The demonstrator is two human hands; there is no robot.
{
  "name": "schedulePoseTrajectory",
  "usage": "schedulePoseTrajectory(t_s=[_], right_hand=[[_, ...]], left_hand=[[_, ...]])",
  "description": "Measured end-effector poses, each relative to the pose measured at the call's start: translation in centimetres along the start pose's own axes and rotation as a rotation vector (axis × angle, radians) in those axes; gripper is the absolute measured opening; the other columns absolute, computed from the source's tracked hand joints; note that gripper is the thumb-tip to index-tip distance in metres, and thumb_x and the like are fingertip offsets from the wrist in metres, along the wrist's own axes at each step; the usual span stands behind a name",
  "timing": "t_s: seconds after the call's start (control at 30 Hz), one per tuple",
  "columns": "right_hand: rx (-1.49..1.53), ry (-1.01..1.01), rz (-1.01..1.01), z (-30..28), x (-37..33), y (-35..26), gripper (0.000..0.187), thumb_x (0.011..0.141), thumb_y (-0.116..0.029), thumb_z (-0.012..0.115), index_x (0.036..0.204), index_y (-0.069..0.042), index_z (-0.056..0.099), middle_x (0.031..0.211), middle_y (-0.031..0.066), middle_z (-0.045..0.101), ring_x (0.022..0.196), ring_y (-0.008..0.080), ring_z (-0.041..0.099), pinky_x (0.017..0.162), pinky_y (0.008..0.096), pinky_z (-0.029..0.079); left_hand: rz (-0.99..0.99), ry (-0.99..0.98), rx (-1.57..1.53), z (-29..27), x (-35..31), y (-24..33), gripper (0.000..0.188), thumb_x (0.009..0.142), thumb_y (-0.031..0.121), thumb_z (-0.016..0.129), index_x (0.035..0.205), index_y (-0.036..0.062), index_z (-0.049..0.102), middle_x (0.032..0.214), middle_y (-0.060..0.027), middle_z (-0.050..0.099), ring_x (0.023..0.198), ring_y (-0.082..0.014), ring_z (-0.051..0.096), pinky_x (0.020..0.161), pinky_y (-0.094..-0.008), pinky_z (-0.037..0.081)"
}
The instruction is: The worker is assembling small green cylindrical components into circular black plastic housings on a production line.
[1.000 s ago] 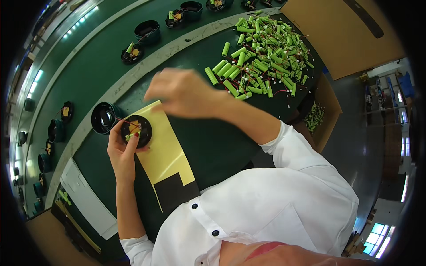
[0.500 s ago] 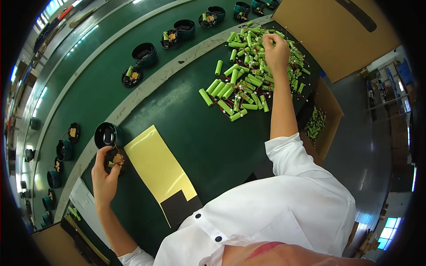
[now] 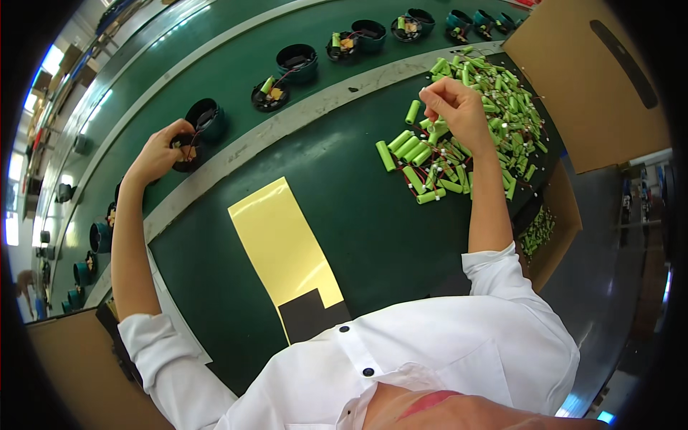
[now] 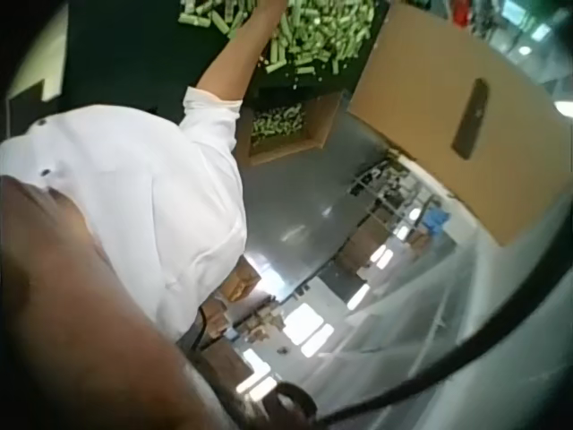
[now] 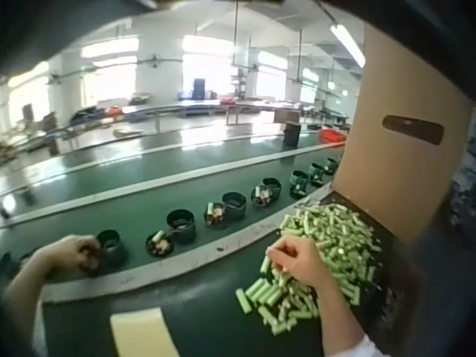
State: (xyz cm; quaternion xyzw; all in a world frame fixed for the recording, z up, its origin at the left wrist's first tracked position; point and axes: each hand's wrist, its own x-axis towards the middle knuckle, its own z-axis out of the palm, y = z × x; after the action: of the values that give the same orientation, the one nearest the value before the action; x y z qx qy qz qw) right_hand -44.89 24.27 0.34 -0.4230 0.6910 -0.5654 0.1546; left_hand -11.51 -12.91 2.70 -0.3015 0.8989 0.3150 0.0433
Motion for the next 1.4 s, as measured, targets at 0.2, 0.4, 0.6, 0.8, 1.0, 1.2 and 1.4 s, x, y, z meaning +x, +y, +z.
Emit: schedulePoseTrajectory(t_s=[0.2, 0.4, 0.6, 0.8, 1.0, 1.2, 1.4], right_hand=[[0.003, -0.189, 0.077, 1.0, -0.5, -0.4, 0.016, 0.093, -0.014, 0.063, 0.092, 0.001, 0.065, 0.074, 0.0028, 0.064, 0.068, 0.0068, 0.060, 0.064, 0.0216, 0.049], [0.052, -0.246, 0.095, 2.4, -0.9, 0.0, 0.014, 0.092, -0.013, 0.065, 0.093, 0.001, 0.066, 0.081, 0.0040, 0.068, 0.074, 0.0083, 0.064, 0.069, 0.0219, 0.052], [-0.064, -0.280, 0.103, 4.0, -0.5, -1.2, 0.010, 0.089, -0.011, 0.066, 0.091, -0.001, 0.069, 0.074, -0.0009, 0.060, 0.066, 0.0047, 0.054, 0.059, 0.0201, 0.042], [-0.029, -0.436, 0.121, 8.0, -1.6, -4.5, 0.013, 0.093, -0.009, 0.058, 0.096, 0.001, 0.067, 0.075, 0.0029, 0.062, 0.068, 0.0064, 0.058, 0.061, 0.0212, 0.048], [0.172, -0.960, 0.298, 15.7, -2.5, -2.3, 0.016, 0.094, -0.012, 0.059, 0.095, 0.002, 0.066, 0.073, 0.0010, 0.061, 0.064, 0.0055, 0.058, 0.059, 0.0193, 0.048], [0.310, -0.880, 0.297, 14.8, -2.4, -1.6, 0.017, 0.094, -0.013, 0.060, 0.096, 0.002, 0.066, 0.073, 0.0004, 0.060, 0.064, 0.0054, 0.058, 0.058, 0.0197, 0.048], [0.334, -0.910, 0.298, 15.4, -2.4, -2.0, 0.014, 0.093, -0.010, 0.061, 0.096, 0.002, 0.066, 0.072, 0.0005, 0.060, 0.063, 0.0054, 0.058, 0.058, 0.0212, 0.049]], left_hand=[[0.036, 0.136, -0.094, 0.3, -1.3, -1.2, 0.050, 0.075, -0.008, 0.052, 0.122, 0.0077, 0.056, 0.114, -0.0093, 0.061, 0.102, -0.0194, 0.060, 0.091, -0.0322, 0.047], [0.470, 0.307, 0.207, 7.1, -10.1, 6.7, 0.055, 0.076, 0.006, 0.070, 0.129, 0.0074, 0.055, 0.135, -0.0151, 0.052, 0.131, -0.0354, 0.043, 0.109, -0.0454, 0.035], [0.512, -0.012, 0.229, 15.6, -15.2, 6.5, 0.066, 0.080, 0.041, 0.071, 0.138, 0.0163, 0.050, 0.153, -0.0177, 0.030, 0.143, -0.0382, 0.022, 0.118, -0.0530, 0.015], [0.530, 0.310, 0.233, 18.3, -11.3, 7.0, 0.059, 0.086, 0.042, 0.065, 0.136, 0.0135, 0.051, 0.150, -0.0189, 0.033, 0.141, -0.0384, 0.026, 0.117, -0.0538, 0.018], [0.610, 0.355, 0.079, 19.4, -11.5, 7.4, 0.054, 0.084, 0.034, 0.069, 0.131, 0.0114, 0.055, 0.143, -0.0183, 0.042, 0.137, -0.0358, 0.035, 0.115, -0.0502, 0.024], [0.248, 1.073, -0.071, 11.3, -10.8, 0.5, 0.034, 0.079, 0.007, 0.071, 0.112, 0.0049, 0.063, 0.131, -0.0149, 0.054, 0.122, -0.0326, 0.051, 0.104, -0.0394, 0.039], [-0.331, 1.311, 0.334, 7.2, -8.3, -11.5, 0.054, 0.069, 0.029, 0.082, 0.113, 0.0057, 0.062, 0.117, -0.0210, 0.058, 0.122, -0.0326, 0.049, 0.101, -0.0396, 0.040]])
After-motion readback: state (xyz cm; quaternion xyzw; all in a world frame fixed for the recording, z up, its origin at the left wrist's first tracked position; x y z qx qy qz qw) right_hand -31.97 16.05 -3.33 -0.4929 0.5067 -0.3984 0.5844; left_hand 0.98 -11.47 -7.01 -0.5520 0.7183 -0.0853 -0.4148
